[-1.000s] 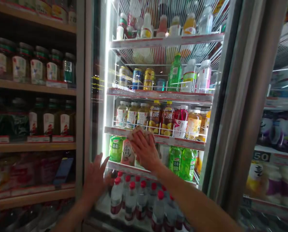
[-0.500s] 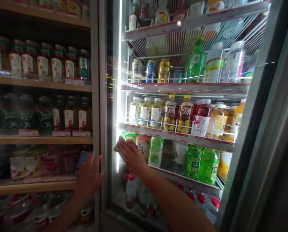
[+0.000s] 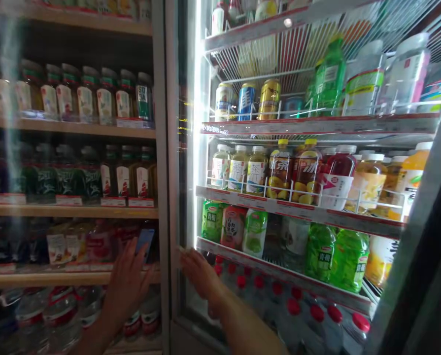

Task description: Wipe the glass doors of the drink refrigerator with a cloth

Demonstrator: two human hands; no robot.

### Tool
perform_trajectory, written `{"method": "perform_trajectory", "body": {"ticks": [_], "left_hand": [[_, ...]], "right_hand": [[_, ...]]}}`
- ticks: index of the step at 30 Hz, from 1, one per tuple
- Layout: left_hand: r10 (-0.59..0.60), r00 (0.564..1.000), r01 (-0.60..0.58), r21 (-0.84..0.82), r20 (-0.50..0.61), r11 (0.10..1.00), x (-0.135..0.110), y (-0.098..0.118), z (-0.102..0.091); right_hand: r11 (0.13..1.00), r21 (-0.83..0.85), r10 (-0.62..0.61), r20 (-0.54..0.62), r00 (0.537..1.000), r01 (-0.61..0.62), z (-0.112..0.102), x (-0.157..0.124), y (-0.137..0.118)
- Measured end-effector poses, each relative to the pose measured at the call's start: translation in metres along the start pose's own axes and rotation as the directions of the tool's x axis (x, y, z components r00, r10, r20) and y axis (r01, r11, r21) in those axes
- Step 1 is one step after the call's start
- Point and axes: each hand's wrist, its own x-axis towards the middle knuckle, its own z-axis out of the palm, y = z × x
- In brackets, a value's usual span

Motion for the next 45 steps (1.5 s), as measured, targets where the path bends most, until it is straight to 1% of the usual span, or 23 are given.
{"method": "perform_trajectory", "body": {"ticks": [2, 4, 8, 11, 12, 15, 17, 19, 22, 23, 24, 27, 29, 31, 32, 34, 35, 36, 37, 40, 41, 42, 45], "left_hand": [[0.011, 1.000, -0.011, -0.012, 0.006, 1.000, 0.001, 0.003, -0.001], [0.019, 1.000, -0.019, -0.028, 0.001, 0.999, 0.003, 0.011, 0.001], [0.021, 0.999, -0.022, -0.080, -0.024, 0.997, 0.015, 0.046, 0.009], [0.048, 0.998, -0.053, -0.125, -0.043, 0.991, 0.027, 0.082, 0.013], [0.060, 0.997, -0.067, -0.136, -0.050, 0.988, 0.031, 0.093, 0.013], [0.100, 0.992, -0.111, -0.162, -0.074, 0.981, 0.043, 0.121, 0.009], [0.126, 0.988, -0.140, -0.179, -0.089, 0.974, 0.052, 0.136, 0.005], [0.143, 0.985, -0.160, -0.195, -0.100, 0.968, 0.061, 0.150, 0.000], [0.159, 0.978, -0.185, -0.212, -0.134, 0.960, 0.076, 0.170, -0.004], [0.166, 0.975, -0.195, -0.220, -0.145, 0.956, 0.080, 0.177, -0.004], [0.172, 0.973, -0.204, -0.230, -0.153, 0.951, 0.085, 0.183, -0.004], [0.189, 0.967, -0.229, -0.251, -0.172, 0.940, 0.097, 0.196, -0.002], [0.203, 0.960, -0.249, -0.258, -0.192, 0.934, 0.107, 0.201, 0.000], [0.213, 0.953, -0.268, -0.268, -0.215, 0.925, 0.118, 0.206, 0.002], [0.212, 0.951, -0.271, -0.274, -0.226, 0.923, 0.124, 0.209, 0.003], [0.199, 0.948, -0.266, -0.276, -0.247, 0.923, 0.137, 0.215, 0.003], [0.185, 0.949, -0.255, -0.274, -0.256, 0.927, 0.144, 0.218, 0.004], [0.171, 0.950, -0.243, -0.271, -0.263, 0.932, 0.151, 0.221, 0.004], [0.160, 0.949, -0.233, -0.267, -0.270, 0.935, 0.157, 0.223, 0.004], [0.143, 0.951, -0.217, -0.261, -0.275, 0.940, 0.175, 0.224, 0.006], [0.141, 0.952, -0.213, -0.261, -0.271, 0.941, 0.180, 0.223, 0.008], [0.133, 0.955, -0.204, -0.262, -0.264, 0.943, 0.184, 0.222, 0.010], [0.091, 0.963, -0.161, -0.271, -0.254, 0.949, 0.191, 0.219, 0.018]], "right_hand": [[0.998, -0.009, -0.063, 0.020, 0.998, 0.063, 0.000, -0.031, -0.004], [0.999, -0.013, -0.048, 0.010, 0.999, 0.048, -0.019, -0.047, 0.021], [0.979, -0.049, 0.197, -0.049, 0.979, -0.200, -0.087, -0.055, 0.104], [0.939, -0.084, 0.326, -0.090, 0.941, -0.333, -0.114, -0.092, 0.118], [0.947, -0.097, 0.298, -0.076, 0.951, -0.305, -0.115, -0.114, 0.111], [0.994, -0.095, 0.064, 0.041, 0.997, -0.060, -0.109, -0.179, 0.086], [0.996, -0.090, 0.002, 0.068, 0.998, 0.004, -0.115, -0.199, 0.090], [0.984, -0.125, 0.129, -0.009, 0.992, -0.130, -0.136, -0.196, 0.115], [0.878, -0.159, 0.422, -0.189, 0.887, -0.451, -0.171, -0.179, 0.156], [0.847, -0.156, 0.472, -0.216, 0.855, -0.508, -0.177, -0.179, 0.161], [0.843, -0.157, 0.481, -0.211, 0.851, -0.515, -0.179, -0.184, 0.161], [0.950, -0.153, 0.267, -0.046, 0.963, -0.271, -0.171, -0.215, 0.142], [0.983, -0.144, 0.124, 0.044, 0.991, -0.117, -0.170, -0.231, 0.139], [0.963, -0.182, 0.200, -0.004, 0.980, -0.198, -0.183, -0.229, 0.158], [0.925, -0.209, 0.306, -0.078, 0.949, -0.316, -0.195, -0.222, 0.173], [0.794, -0.235, 0.510, -0.245, 0.825, -0.561, -0.219, -0.205, 0.204], [0.729, -0.238, 0.571, -0.307, 0.762, -0.642, -0.229, -0.198, 0.215], [0.690, -0.246, 0.595, -0.342, 0.728, -0.680, -0.236, -0.194, 0.223], [0.690, -0.261, 0.582, -0.355, 0.732, -0.675, -0.240, -0.195, 0.227], [0.763, -0.325, 0.460, -0.334, 0.823, -0.559, -0.246, -0.214, 0.235], [0.746, -0.331, 0.464, -0.364, 0.808, -0.578, -0.249, -0.220, 0.241], [0.696, -0.318, 0.503, -0.424, 0.753, -0.644, -0.254, -0.224, 0.250], [0.456, -0.163, 0.640, -0.624, 0.449, -0.875, -0.270, -0.212, 0.280]]}}
